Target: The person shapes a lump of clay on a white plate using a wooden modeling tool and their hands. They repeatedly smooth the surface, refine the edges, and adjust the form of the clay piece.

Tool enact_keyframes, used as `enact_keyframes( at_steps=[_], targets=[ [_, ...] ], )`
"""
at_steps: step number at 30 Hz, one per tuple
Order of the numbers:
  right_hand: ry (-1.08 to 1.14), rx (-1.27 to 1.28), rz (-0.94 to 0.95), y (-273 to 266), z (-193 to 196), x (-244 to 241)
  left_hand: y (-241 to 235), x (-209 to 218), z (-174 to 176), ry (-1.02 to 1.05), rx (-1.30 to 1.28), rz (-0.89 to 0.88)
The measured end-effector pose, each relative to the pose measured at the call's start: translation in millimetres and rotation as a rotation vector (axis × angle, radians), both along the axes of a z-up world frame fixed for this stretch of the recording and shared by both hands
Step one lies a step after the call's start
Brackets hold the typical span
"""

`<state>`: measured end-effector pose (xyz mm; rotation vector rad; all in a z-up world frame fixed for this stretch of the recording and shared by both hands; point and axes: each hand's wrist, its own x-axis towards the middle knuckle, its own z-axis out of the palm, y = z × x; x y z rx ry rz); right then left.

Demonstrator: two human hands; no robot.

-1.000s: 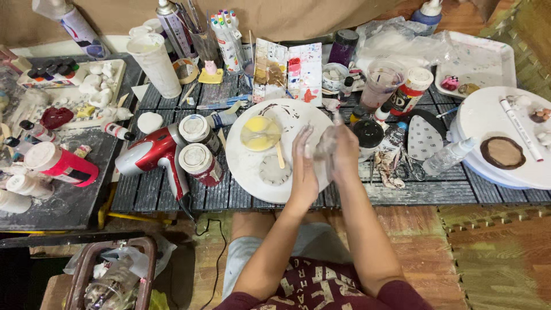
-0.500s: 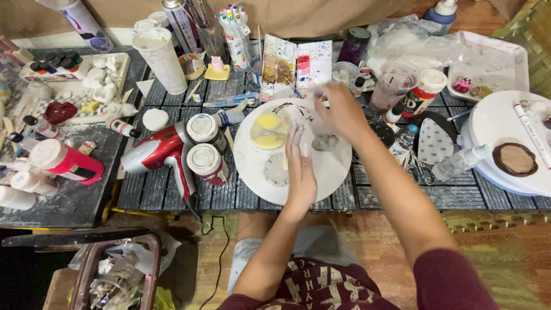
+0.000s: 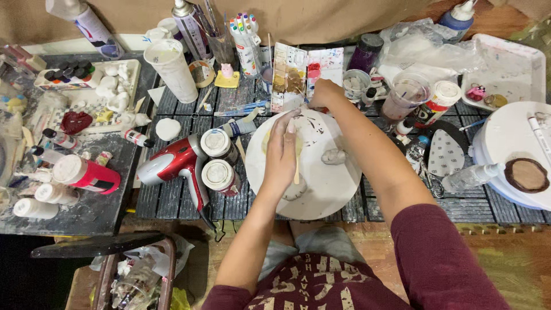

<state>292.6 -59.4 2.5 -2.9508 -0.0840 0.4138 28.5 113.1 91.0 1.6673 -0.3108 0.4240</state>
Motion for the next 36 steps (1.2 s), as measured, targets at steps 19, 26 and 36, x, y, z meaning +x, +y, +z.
enact_keyframes(
  at_steps=[19, 26, 36],
  targets=[
    [-0.263, 0.865, 0.165, -105.2, 116.3, -76.3, 17.0, 135.1, -41.4, 0.140, 0.320, 0.232],
    [-0.723, -0.568, 0.032, -272.7, 181.2, -129.5, 14.0, 173.9, -44.5, 0.143, 0.504, 0.346],
    [-0.861, -0.097, 0.368, -242.1, 141.0, -166.8, -59.7, 139.4, -16.0, 0.002, 0.622, -0.145]
  ],
)
